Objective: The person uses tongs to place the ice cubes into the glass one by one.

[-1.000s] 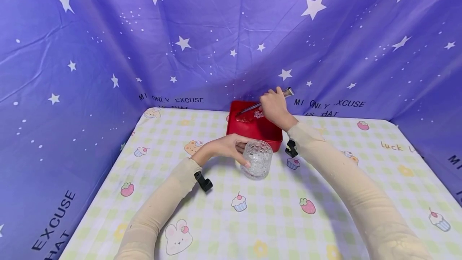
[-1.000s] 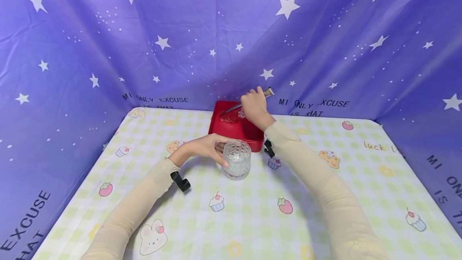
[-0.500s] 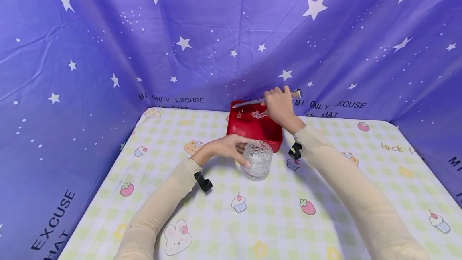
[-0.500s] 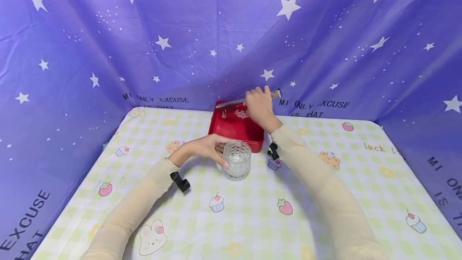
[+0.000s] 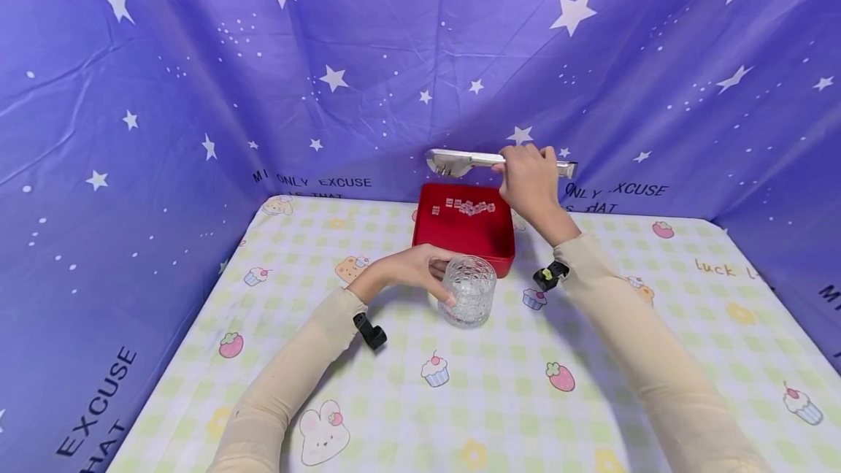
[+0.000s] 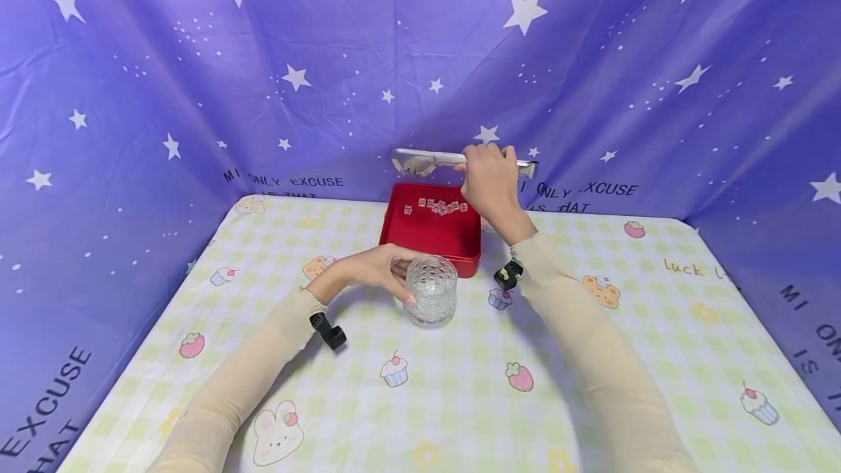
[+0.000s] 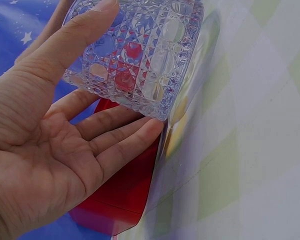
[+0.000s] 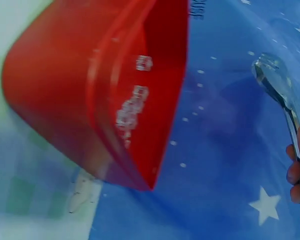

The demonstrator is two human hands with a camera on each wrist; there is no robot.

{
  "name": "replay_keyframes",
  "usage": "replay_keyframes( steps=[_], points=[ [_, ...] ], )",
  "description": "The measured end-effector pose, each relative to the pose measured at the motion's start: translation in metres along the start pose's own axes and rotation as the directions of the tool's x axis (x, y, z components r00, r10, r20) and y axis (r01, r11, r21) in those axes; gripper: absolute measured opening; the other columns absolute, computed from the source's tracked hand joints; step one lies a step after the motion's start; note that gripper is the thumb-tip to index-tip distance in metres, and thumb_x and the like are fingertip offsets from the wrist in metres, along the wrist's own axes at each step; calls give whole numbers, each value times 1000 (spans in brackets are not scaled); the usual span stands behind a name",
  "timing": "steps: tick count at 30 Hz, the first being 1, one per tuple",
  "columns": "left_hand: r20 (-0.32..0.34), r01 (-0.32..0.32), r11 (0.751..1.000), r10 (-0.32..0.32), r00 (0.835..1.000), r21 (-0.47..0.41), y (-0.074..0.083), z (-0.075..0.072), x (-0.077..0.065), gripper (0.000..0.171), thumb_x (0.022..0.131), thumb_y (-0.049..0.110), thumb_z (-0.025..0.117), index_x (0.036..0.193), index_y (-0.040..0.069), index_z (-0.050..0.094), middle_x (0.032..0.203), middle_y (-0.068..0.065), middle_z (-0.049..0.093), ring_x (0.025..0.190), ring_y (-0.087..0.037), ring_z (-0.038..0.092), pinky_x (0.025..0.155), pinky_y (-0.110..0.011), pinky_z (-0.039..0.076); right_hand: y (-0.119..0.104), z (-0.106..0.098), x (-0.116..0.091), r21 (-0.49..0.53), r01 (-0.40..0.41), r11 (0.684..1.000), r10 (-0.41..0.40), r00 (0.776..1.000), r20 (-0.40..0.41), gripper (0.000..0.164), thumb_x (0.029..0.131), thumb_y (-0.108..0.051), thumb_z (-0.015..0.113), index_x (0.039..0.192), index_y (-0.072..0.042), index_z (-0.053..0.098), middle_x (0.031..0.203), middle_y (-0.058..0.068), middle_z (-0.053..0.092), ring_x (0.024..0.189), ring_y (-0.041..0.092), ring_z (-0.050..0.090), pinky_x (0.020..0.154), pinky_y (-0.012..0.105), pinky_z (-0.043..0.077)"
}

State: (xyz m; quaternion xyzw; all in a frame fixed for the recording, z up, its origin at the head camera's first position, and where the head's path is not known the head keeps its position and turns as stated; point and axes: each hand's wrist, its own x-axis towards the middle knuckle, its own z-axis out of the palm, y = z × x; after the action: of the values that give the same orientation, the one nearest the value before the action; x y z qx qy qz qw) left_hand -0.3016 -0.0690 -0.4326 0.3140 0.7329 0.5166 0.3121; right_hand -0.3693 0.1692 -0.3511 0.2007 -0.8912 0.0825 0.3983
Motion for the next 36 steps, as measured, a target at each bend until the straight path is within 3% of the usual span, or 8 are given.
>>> replay_keyframes(
  steps=[4,11,15,27,36],
  points=[
    [2,0,1000,0,1000,-4,0,0,0,79,77,-1,87,148,9,54,137,-12,67,122,-19,67,106,-29,54,5,-15,3,43,-44,998,43,999,6,25,93,-22,70,101,2,69,91,19,73,81,40,63,73,53,44],
    [-4,19,1000,-19,1000,-5,0,0,0,79,77,2,87,148,12,55,136,-10,68,122,-18,67,107,-29,54,17,-37,3,98,-137,986,131,989,67,17,94,-7,60,106,1,69,96,21,73,87,41,64,78,53,48],
    [-7,24,1000,-24,1000,-6,-1,-1,0,79,77,2,88,148,12,55,135,-10,68,122,-19,67,107,-29,54,21,-46,-1,135,-155,979,149,987,54,20,95,-5,58,109,2,70,99,21,73,89,41,64,76,53,47],
    [5,20,1000,-20,1000,-23,-2,1,1,78,77,0,86,148,10,54,134,-12,69,120,-20,68,105,-30,55,22,-70,-14,195,-123,973,127,992,-9,15,93,-13,67,101,-2,72,85,17,70,76,37,59,76,51,46],
    [10,20,1000,-20,1000,4,-3,-2,1,77,77,4,88,147,13,56,135,-8,68,121,-16,66,107,-28,53,21,-88,-24,216,-89,972,83,996,37,13,91,-14,72,100,-4,76,78,16,69,67,31,55,71,44,42]
  ],
)
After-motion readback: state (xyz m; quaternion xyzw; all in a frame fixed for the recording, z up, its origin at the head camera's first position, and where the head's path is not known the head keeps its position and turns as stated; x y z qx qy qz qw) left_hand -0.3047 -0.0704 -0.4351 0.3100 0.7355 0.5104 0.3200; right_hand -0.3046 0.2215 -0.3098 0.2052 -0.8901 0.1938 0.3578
